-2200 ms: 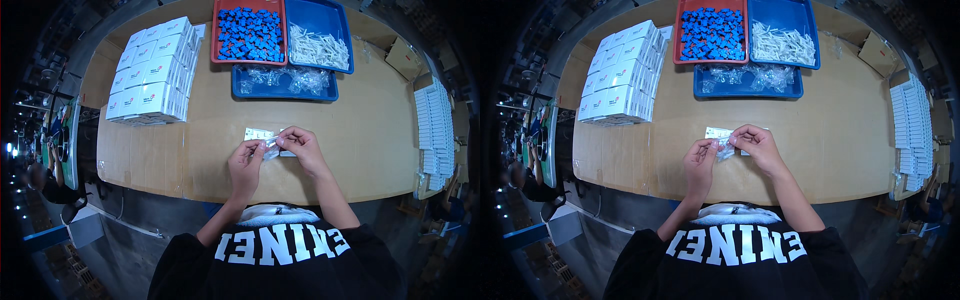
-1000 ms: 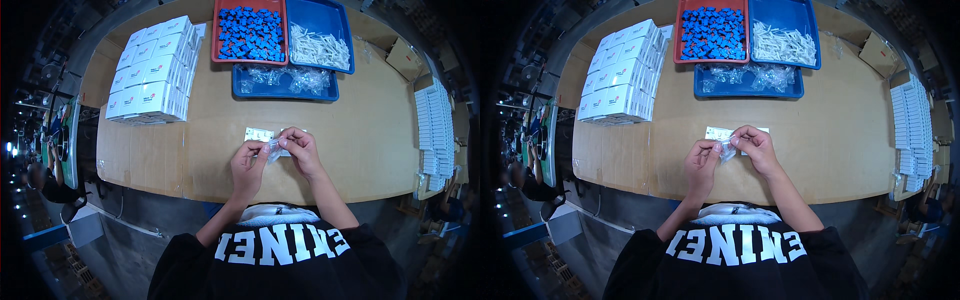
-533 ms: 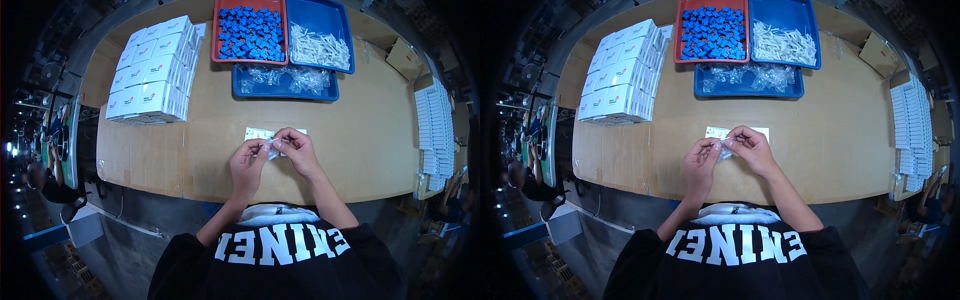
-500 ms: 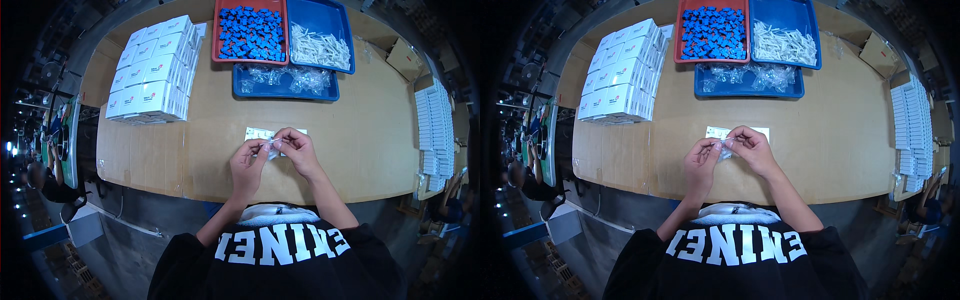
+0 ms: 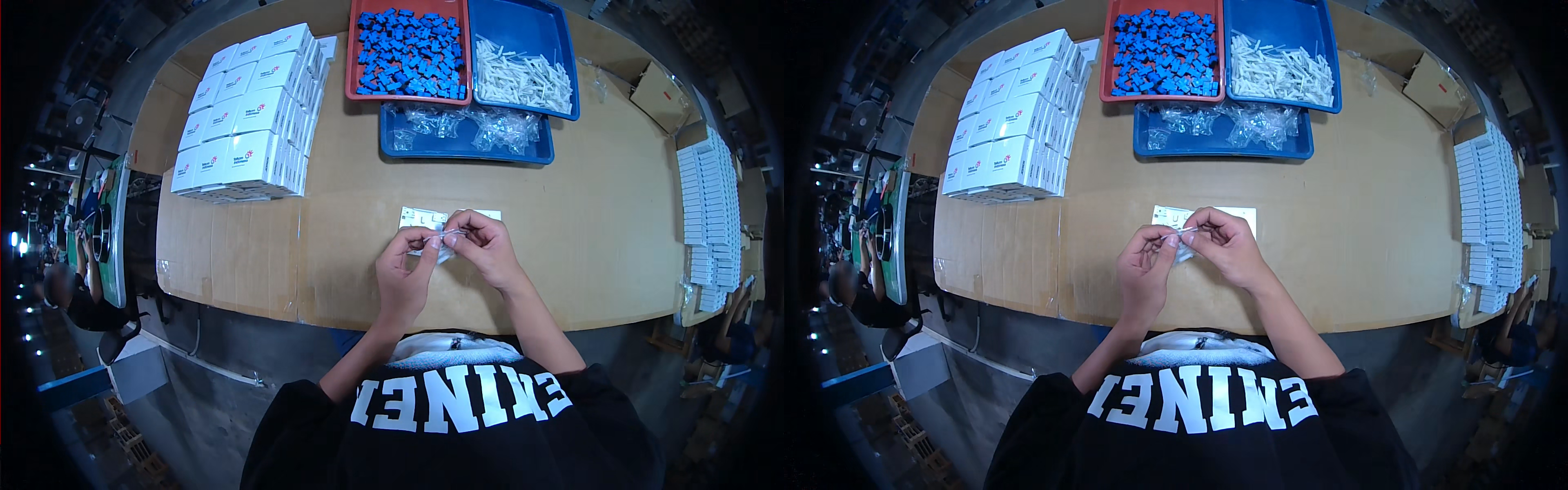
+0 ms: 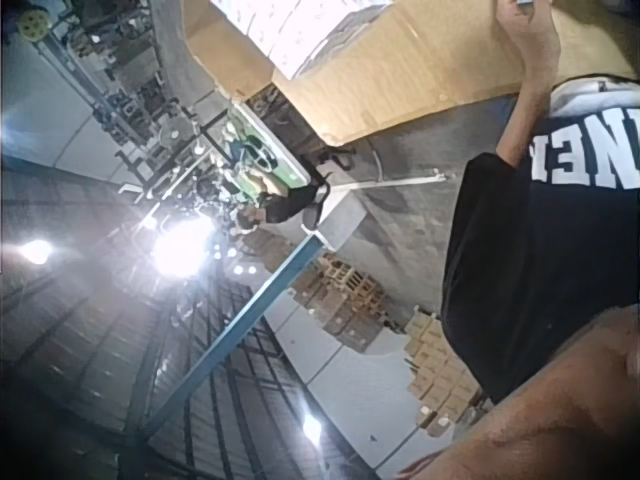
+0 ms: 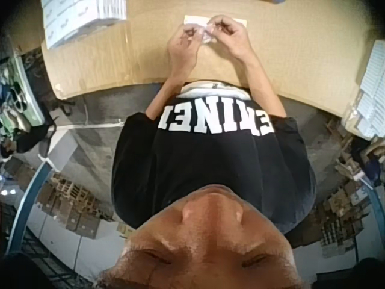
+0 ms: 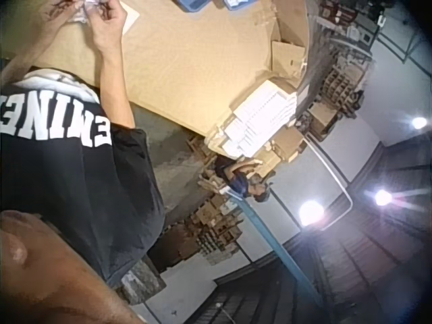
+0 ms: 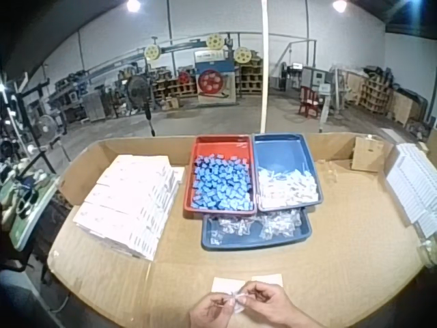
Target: Packing electronic or industrial components into white boxes and placing them in stacks.
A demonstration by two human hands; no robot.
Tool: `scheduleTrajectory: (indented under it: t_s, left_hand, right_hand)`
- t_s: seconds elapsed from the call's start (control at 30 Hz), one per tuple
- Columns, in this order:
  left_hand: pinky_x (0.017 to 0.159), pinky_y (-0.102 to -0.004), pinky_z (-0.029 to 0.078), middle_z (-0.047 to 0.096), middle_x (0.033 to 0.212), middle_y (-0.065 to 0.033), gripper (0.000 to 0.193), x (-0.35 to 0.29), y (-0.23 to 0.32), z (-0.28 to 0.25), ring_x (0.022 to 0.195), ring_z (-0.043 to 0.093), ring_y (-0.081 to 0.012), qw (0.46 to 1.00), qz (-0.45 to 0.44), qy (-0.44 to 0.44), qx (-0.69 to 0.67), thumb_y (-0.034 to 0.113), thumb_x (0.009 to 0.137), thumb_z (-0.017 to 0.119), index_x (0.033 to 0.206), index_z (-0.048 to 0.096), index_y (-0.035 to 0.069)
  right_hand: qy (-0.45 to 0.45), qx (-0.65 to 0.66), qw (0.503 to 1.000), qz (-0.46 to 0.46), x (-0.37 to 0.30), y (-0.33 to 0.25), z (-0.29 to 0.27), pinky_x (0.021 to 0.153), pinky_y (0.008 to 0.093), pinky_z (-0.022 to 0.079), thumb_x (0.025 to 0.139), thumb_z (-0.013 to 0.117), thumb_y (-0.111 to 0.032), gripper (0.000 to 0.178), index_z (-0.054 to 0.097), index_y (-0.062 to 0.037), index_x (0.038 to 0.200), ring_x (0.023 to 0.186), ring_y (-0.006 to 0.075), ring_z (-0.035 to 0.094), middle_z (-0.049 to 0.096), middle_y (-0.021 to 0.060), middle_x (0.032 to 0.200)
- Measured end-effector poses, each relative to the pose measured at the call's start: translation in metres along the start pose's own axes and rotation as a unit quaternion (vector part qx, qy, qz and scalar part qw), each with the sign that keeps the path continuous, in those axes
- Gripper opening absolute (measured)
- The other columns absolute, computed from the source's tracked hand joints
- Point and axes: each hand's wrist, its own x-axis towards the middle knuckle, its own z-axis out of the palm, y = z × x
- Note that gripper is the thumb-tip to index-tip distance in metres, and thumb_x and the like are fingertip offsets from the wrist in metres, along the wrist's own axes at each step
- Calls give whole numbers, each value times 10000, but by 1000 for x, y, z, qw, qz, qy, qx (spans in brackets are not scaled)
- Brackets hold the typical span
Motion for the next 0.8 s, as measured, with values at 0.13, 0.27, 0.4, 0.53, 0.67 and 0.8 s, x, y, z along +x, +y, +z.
scheduleTrajectory:
  t_s: [0.13, 0.27, 0.4, 0.53, 0.67, 0.8]
  left_hand:
    - [906, -252, 511, 679, 1065, -51, 123, 1, 5, 2, 1006, 633, -92, 1000, 11, -2, -1, 38, 1036, 652, 1139, 645, -28]
    - [908, -257, 512, 678, 1072, -53, 122, 5, 4, -3, 1013, 635, -101, 999, 36, -35, 13, 36, 1035, 653, 1139, 645, -27]
    - [914, -260, 517, 685, 1076, -59, 122, 3, -1, -6, 1015, 647, -106, 999, 0, -37, -23, 32, 1034, 653, 1138, 646, -31]
    - [934, -266, 526, 709, 1101, -66, 141, 3, 0, -5, 1014, 666, -116, 996, -54, -34, -70, 46, 1044, 641, 1154, 663, -38]
    - [957, -283, 524, 731, 1127, -73, 193, 7, 10, -6, 1030, 680, -132, 993, -50, -48, -93, 93, 1063, 621, 1179, 701, -39]
    - [974, -297, 515, 736, 1141, -83, 222, 6, 15, -9, 1039, 686, -143, 992, -76, -52, -89, 124, 1069, 614, 1182, 715, -39]
  right_hand:
    - [0, -8, 1000, -19, 1, 2, -1, 828, 228, 518, 1000, 700, -29, 109, 674, 21, 1094, 936, 62, 629, 673, 28, 1023]
    - [2, -14, 1000, -3, 1, -3, -1, 823, 222, 526, 994, 712, -34, 117, 683, 26, 1090, 928, 65, 647, 688, 34, 1022]
    - [-15, -32, 999, 6, 0, -1, -6, 840, 223, 540, 989, 717, -31, 104, 691, 27, 1071, 943, 78, 665, 697, 37, 1009]
    - [-7, -16, 1000, -4, 1, -3, -6, 836, 222, 540, 985, 716, -20, 102, 697, 33, 1070, 941, 82, 666, 705, 42, 1020]
    - [17, -18, 1000, 1, 3, -4, -12, 836, 244, 533, 965, 730, -6, 88, 724, 39, 1041, 931, 100, 666, 720, 62, 1019]
    - [-10, -35, 999, -15, 3, -12, -12, 850, 269, 531, 957, 736, -15, 61, 756, 32, 991, 925, 117, 667, 738, 80, 1005]
